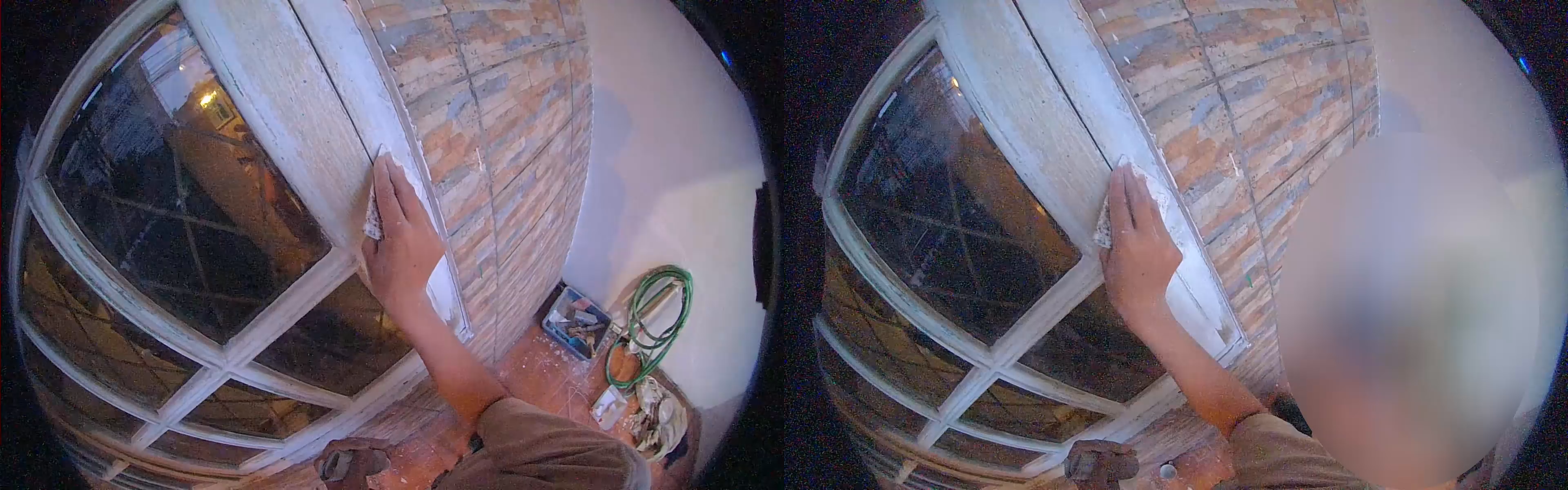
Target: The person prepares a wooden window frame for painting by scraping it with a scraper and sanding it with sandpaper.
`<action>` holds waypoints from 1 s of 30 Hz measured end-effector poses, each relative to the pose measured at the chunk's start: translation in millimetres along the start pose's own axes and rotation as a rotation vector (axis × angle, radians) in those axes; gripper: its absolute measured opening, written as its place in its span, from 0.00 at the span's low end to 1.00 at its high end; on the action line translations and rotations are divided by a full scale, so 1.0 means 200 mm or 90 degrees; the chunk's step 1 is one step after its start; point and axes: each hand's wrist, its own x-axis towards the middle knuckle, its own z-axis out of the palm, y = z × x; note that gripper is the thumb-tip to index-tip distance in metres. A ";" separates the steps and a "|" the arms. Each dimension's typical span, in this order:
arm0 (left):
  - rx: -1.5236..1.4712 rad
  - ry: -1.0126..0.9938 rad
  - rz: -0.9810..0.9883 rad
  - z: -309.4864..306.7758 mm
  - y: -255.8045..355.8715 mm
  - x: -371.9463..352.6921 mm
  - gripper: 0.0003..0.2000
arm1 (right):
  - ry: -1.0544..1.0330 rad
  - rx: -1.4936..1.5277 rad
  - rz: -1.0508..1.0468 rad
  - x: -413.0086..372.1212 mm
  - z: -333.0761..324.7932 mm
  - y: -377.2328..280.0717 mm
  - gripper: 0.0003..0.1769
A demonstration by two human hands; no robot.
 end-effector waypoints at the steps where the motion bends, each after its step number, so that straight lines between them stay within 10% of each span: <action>1: 0.000 -0.002 0.007 0.00 0.00 0.00 0.09 | 0.000 0.011 -0.005 -0.02 0.00 0.01 0.45; 14: 0.007 -0.023 0.102 0.26 0.39 0.26 0.10 | -0.019 0.053 0.001 -0.04 -0.01 0.01 0.43; 23: 0.036 -0.030 0.160 -0.05 0.06 -0.06 0.11 | 0.073 0.129 0.048 -0.02 0.03 0.00 0.41; 26: 0.031 -0.036 0.180 0.35 0.59 0.33 0.11 | 0.066 0.095 0.031 -0.02 0.04 -0.01 0.41; 30: 0.034 -0.043 0.200 -0.02 0.11 -0.07 0.11 | 0.056 0.076 0.031 0.01 0.03 -0.03 0.41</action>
